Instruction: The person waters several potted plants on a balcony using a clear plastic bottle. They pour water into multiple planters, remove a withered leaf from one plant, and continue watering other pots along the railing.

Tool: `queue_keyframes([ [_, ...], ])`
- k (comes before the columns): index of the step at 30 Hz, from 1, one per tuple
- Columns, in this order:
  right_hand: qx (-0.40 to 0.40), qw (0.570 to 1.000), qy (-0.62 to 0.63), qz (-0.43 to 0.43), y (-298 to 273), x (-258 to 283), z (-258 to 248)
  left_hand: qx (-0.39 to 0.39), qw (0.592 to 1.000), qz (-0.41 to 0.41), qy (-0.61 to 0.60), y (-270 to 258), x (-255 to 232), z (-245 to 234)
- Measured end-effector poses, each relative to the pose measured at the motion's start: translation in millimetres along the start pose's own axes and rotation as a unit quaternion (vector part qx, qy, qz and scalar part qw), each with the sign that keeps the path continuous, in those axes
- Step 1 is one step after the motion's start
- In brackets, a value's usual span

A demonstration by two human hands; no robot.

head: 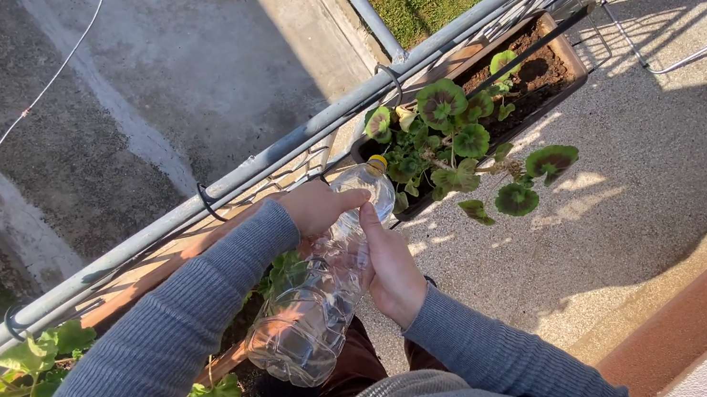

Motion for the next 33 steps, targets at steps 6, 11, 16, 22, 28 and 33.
queue_keyframes([
  [6, -0.009, 0.999, 0.032, 0.029, 34.6, -45.2, -25.1, 0.033, 0.993, 0.068, 0.095, 0.4, 8.3, 2.5],
  [11, 0.005, 0.998, 0.046, 0.044, 32.1, -31.6, -10.5, 0.006, 1.0, -0.014, 0.019, -12.1, 11.0, -6.3],
  [16, 0.031, 0.997, 0.038, 0.051, 45.9, -43.1, -14.9, 0.002, 1.0, -0.025, 0.016, -12.5, 9.9, -6.2],
  [22, 0.011, 0.998, 0.034, 0.048, 94.4, -84.7, -48.8, 0.012, 1.0, -0.018, 0.002, 7.0, 13.1, 14.5],
  [28, -0.004, 0.996, 0.052, 0.067, 91.9, -89.9, -73.0, 0.005, 0.999, -0.043, 0.004, -1.9, 6.7, 31.5],
  [33, -0.041, 0.995, 0.043, 0.083, 76.6, -86.4, -88.0, 0.006, 0.999, -0.047, -0.023, 19.2, 14.5, 58.1],
])
Point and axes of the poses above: each hand's wrist, its own y-axis towards the middle knuckle, its own z-axis out of the palm, x = y × z, the point moved 5 cm from there along y, towards the middle knuckle, and after that the axes turned 8 degrees about -x, right-handed, at the moved point
